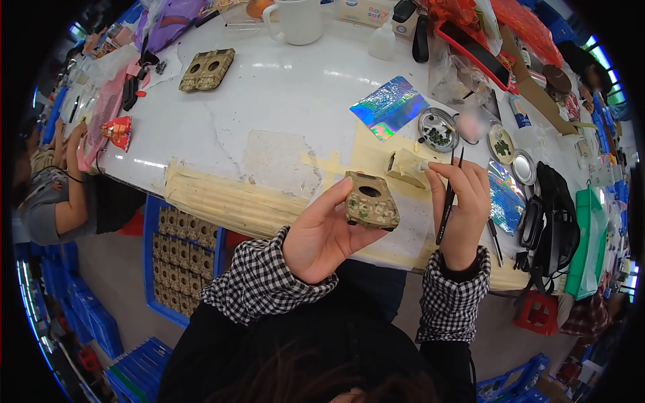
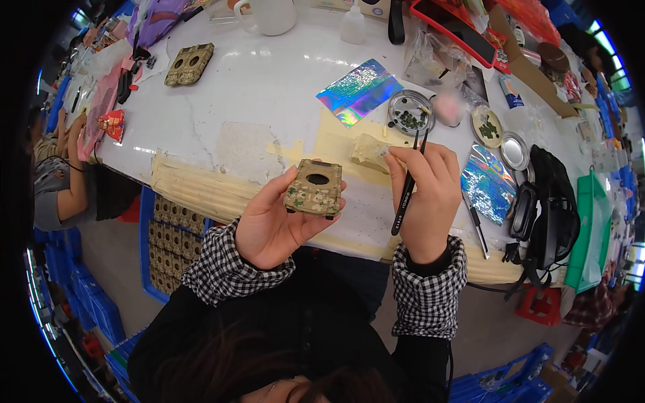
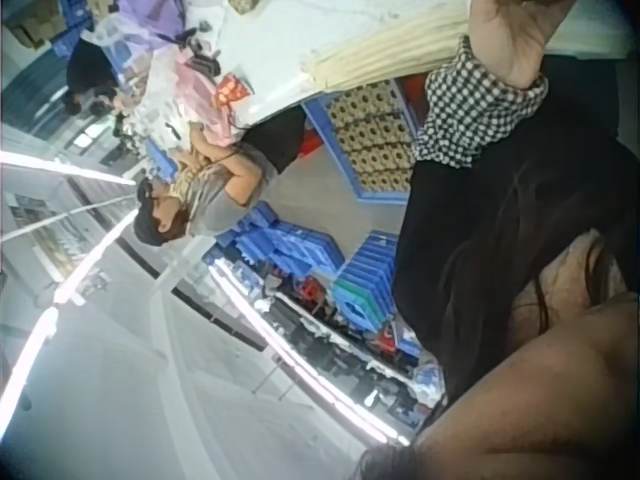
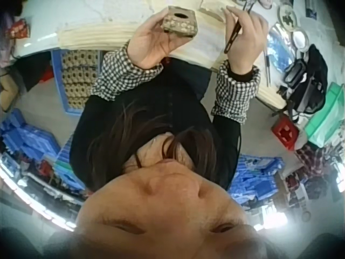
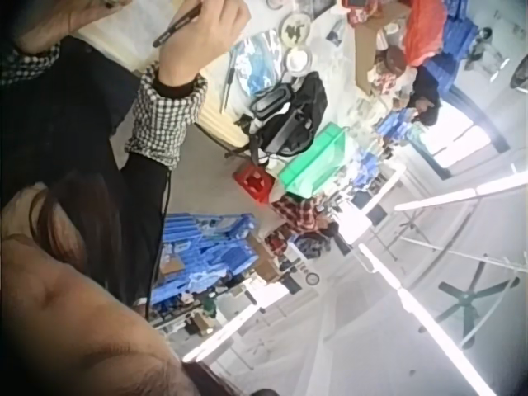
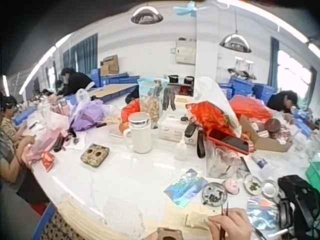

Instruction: Painting and detailing a small toy tank turret with a brush and using tweezers to handle small parts.

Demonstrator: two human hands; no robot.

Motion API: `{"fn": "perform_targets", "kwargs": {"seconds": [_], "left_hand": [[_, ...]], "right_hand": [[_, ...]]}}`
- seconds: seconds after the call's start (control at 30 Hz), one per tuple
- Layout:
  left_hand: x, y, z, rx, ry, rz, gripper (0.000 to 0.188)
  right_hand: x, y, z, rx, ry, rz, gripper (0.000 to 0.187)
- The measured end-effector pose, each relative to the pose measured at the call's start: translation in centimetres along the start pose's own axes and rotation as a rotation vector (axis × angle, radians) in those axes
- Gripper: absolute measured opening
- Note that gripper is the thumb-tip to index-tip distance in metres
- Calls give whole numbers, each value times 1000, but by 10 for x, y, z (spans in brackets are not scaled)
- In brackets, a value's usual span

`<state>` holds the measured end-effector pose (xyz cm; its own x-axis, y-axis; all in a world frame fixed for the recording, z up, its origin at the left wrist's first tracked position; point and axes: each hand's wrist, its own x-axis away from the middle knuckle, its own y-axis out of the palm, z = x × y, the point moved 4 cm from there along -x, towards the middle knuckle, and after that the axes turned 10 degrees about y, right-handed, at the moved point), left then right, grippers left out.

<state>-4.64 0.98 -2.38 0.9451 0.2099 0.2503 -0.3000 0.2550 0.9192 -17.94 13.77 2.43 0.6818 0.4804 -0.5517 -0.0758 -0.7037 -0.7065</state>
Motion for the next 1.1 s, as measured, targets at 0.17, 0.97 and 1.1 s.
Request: {"fn": "perform_targets", "kwargs": {"seconds": [0.17,0.97,1.1], "left_hand": [[-1,0,-1,-4,-9,2,48],[1,-3,0,4,1,-5,48],[2,-1,0,-5,-5,6,49]], "right_hand": [[-4,2,-5,-21,4,21,17],[0,2,3,-37,39,-2,15],[0,-6,-1,-54,-13,84,15]]}}
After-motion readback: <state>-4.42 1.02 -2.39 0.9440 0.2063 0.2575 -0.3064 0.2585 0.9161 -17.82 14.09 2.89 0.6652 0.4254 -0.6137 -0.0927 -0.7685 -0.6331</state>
